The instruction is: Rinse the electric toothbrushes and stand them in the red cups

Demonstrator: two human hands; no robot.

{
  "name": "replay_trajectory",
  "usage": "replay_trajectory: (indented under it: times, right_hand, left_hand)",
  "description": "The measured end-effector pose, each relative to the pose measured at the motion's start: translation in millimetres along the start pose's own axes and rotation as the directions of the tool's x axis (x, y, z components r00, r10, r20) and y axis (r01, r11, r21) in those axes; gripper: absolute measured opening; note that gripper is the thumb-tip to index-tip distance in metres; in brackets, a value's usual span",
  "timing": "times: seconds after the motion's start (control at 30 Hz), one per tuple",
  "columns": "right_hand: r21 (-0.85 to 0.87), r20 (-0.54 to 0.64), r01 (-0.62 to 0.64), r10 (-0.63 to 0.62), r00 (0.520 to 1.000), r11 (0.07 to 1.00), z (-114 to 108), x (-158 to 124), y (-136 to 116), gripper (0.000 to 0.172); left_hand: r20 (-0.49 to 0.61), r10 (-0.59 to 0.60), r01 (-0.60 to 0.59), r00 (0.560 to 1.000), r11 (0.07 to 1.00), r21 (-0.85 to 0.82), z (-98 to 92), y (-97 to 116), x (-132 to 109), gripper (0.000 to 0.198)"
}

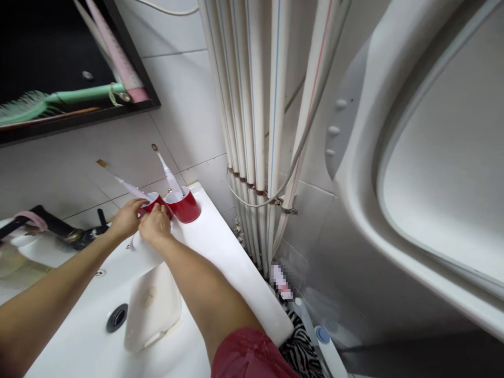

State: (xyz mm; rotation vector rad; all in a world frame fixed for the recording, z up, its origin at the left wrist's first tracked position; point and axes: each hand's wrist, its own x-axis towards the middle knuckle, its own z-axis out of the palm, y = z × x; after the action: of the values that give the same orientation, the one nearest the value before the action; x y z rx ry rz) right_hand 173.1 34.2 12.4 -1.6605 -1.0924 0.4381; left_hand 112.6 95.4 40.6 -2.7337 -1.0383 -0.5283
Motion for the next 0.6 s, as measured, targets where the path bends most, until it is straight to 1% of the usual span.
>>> replay_trajectory:
  times: [0.07,0.13,0.23,0.27,0.3,0.33,0.37,0.43,0.53,0.6]
  right_hand:
    - [-0.016,0.004,0.012,-0.012,1.000,1.000,-0.9,-0.5,-1.1,0.040]
    - [-0.034,0.009,0.031,-0.031,0.999,0.999,-2.6,-1.3,-2.0,0.040]
    - [-0.060,0.023,0.052,-0.050,0.998,0.997,-5.7,-3.3,-2.4,0.041]
    - [-0.067,0.031,0.059,-0.057,0.998,0.996,-6.6,-4.7,-1.9,0.039]
    - [-0.075,0.038,0.063,-0.061,0.997,0.995,-7.3,-6.9,-1.0,0.039]
    - [-0.085,0.047,0.066,-0.063,0.997,0.994,-7.9,-10.0,0.5,0.039]
    - [-0.094,0.055,0.065,-0.060,0.997,0.993,-8.2,-14.3,2.7,0.041]
    - [-0.114,0.082,0.063,-0.053,0.995,0.991,-8.3,-25.9,9.4,0.043]
    - [-0.152,0.131,0.037,-0.017,0.991,0.988,-5.7,-47.6,22.7,0.045]
    - [-0.173,0.167,0.024,0.005,0.986,0.985,-1.5,-61.1,30.3,0.046]
  left_hand:
    - [-0.010,-0.018,0.018,1.000,0.999,-0.044,-5.1,-0.1,0.2,0.033]
    - [-0.051,-0.061,0.056,0.997,0.993,-0.103,-10.9,-0.8,-4.4,0.034]
    - [-0.085,-0.159,0.134,0.984,0.959,-0.249,-16.5,-6.3,-22.0,0.032]
    - [-0.082,-0.230,0.194,0.970,0.929,-0.314,-16.8,-9.4,-30.9,0.031]
    - [-0.062,-0.312,0.263,0.948,0.878,-0.400,-16.0,-12.8,-41.3,0.031]
    - [-0.024,-0.415,0.351,0.910,0.798,-0.491,-14.0,-16.3,-53.3,0.030]
    - [-0.010,-0.467,0.396,0.884,0.761,-0.513,-11.0,-19.3,-66.8,0.029]
    - [0.015,-0.545,0.464,0.838,0.698,-0.545,-1.5,-23.4,-96.8,0.027]
    - [0.094,-0.626,0.545,0.774,0.584,-0.601,17.9,-22.9,-142.2,0.026]
    - [0.158,-0.643,0.575,0.749,0.514,-0.636,29.3,-19.8,-165.3,0.022]
